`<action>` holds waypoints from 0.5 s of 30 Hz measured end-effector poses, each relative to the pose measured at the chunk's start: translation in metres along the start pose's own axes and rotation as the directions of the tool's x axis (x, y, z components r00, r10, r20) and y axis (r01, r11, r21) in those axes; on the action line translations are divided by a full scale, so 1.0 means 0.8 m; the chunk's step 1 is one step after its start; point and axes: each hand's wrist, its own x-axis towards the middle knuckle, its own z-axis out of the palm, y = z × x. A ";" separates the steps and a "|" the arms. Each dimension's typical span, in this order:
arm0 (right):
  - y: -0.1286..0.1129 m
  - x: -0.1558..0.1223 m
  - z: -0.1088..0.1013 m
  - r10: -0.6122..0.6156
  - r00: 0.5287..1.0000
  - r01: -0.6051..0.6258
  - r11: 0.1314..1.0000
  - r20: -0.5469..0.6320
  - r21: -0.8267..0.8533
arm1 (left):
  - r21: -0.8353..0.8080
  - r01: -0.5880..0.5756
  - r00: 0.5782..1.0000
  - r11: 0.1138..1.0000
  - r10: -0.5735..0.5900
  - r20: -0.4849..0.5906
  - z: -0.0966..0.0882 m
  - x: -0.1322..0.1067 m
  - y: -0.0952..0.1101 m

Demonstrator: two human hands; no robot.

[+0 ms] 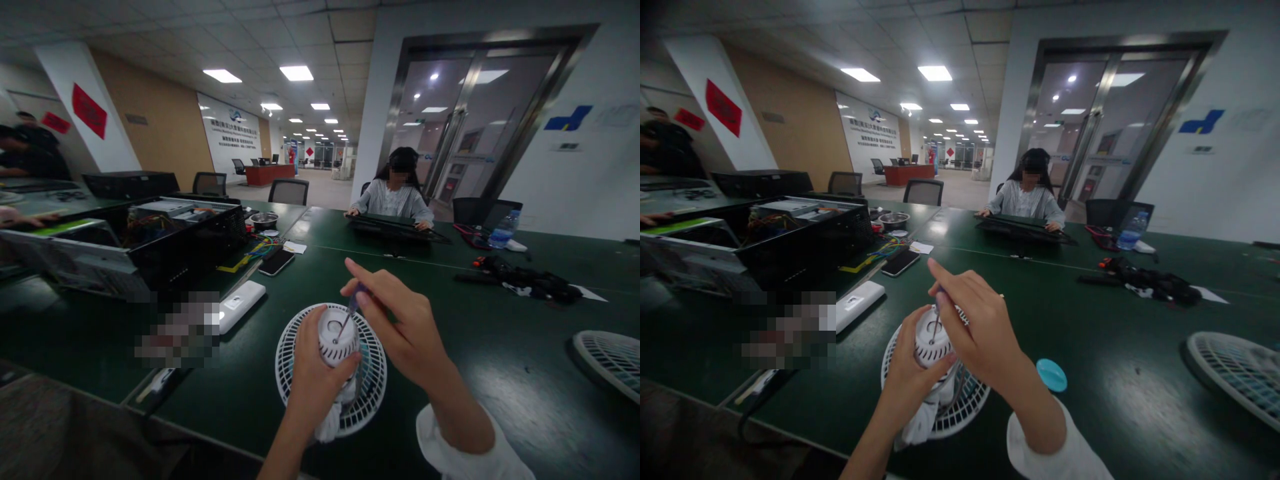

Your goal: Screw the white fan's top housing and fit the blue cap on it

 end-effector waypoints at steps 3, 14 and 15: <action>0.001 -0.001 0.004 -0.021 0.997 0.011 0.991 -0.075 -0.134 | -0.016 -0.004 1.000 1.000 0.005 0.009 -0.001 0.001 0.001; -0.001 0.002 -0.001 0.014 0.999 -0.016 0.997 -0.035 -0.079 | -0.032 -0.004 1.000 0.999 0.004 0.004 -0.001 0.001 0.001; -0.001 0.003 0.000 0.009 0.999 -0.013 0.995 -0.044 -0.102 | -0.033 -0.007 1.000 0.999 0.007 0.001 -0.001 0.001 0.001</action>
